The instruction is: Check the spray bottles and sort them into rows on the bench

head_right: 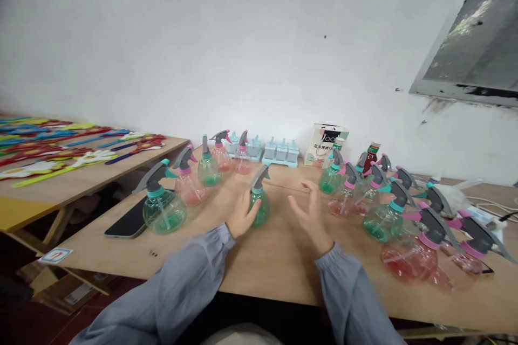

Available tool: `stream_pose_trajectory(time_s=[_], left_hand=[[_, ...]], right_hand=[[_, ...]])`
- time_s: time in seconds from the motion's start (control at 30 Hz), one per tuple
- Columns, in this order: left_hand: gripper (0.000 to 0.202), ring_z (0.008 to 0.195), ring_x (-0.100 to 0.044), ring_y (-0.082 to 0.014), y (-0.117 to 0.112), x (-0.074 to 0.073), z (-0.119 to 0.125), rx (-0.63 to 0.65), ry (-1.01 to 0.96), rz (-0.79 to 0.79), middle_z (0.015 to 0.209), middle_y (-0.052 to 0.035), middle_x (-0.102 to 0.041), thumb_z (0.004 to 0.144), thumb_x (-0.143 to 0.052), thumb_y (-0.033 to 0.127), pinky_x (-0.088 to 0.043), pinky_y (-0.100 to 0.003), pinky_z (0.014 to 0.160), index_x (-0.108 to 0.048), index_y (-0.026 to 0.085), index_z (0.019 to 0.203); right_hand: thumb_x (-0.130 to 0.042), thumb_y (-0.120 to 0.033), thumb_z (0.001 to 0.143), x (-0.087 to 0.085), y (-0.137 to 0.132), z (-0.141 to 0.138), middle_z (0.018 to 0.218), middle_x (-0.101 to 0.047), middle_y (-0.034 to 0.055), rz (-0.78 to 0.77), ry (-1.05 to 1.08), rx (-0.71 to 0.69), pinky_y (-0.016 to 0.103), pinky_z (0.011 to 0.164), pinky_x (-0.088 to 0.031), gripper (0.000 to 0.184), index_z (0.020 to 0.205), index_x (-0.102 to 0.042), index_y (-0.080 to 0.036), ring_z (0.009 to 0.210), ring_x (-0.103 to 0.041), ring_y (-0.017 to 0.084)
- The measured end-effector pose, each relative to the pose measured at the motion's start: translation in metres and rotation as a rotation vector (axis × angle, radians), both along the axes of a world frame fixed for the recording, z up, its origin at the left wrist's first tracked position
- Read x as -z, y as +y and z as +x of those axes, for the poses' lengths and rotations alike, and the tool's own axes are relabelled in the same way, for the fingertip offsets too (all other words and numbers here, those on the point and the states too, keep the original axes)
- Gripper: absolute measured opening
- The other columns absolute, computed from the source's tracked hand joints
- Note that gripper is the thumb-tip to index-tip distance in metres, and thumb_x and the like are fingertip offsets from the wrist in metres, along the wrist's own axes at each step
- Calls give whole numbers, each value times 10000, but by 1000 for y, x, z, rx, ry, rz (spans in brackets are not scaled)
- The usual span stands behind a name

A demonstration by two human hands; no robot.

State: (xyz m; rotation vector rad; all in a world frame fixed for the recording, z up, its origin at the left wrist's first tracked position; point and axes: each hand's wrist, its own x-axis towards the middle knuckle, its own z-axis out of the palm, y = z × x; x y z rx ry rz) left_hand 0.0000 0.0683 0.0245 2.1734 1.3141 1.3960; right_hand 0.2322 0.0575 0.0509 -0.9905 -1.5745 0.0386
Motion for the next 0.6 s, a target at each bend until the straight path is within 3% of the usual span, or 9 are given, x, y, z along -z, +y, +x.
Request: stream_pose_trajectory(time_s=[0.13,0.23,0.3,0.37,0.5,0.57,0.6], left_hand=[[481,1161,-577,-312,-19,4,24,-15,111,-26,1208,-169,-615,987,-391,456,-466,-493,987,-457,162,1362],[525,1241,-543,-303,-26,5,27,68,187,17,1305,-156,-592,982,-405,442,-434,-501,1042,-405,195,1446],[529,1327,-489,-281,-15,-3,23,88,157,56,1402,-140,-540,988,-375,377,-393,-494,1100,-361,226,1495],[524,1405,-417,-262,11,-18,15,2,65,73,1477,-125,-467,982,-355,306,-348,-482,1149,-368,246,1503],[494,1472,-323,-330,87,-57,-8,-388,-39,-93,1568,-133,-320,955,-479,324,-299,-540,1176,-475,259,1445],[505,1486,-281,-383,122,-72,-21,-439,56,-218,1600,-145,-280,967,-512,428,-327,-596,1142,-471,277,1447],[512,1452,-337,-397,135,-78,-26,-435,80,-238,1573,-162,-333,953,-555,451,-368,-605,1108,-495,264,1425]], right_hand=[[-716,-589,773,-2,12,-55,1431,-492,150,-237,81,-221,521,1131,-395,796,1407,-389,-237,1342,-479,296],[-708,-607,774,0,18,-66,1412,-533,143,-298,176,-287,507,1116,-422,767,1391,-425,-250,1324,-508,287],[-688,-603,793,0,19,-63,1372,-575,130,-299,220,-309,490,1106,-440,690,1353,-477,-259,1292,-542,274],[-673,-601,803,0,18,-57,1361,-594,124,-285,243,-310,485,1109,-439,649,1331,-512,-258,1292,-550,271],[-639,-606,827,-1,13,-52,1352,-620,117,-278,244,-295,489,1114,-436,612,1317,-557,-250,1309,-548,278],[-623,-607,841,-1,11,-53,1332,-639,119,-281,221,-301,474,1103,-448,592,1303,-580,-239,1302,-558,278],[-616,-606,846,-1,10,-54,1325,-646,119,-282,205,-308,465,1096,-455,584,1297,-589,-236,1296,-565,278]])
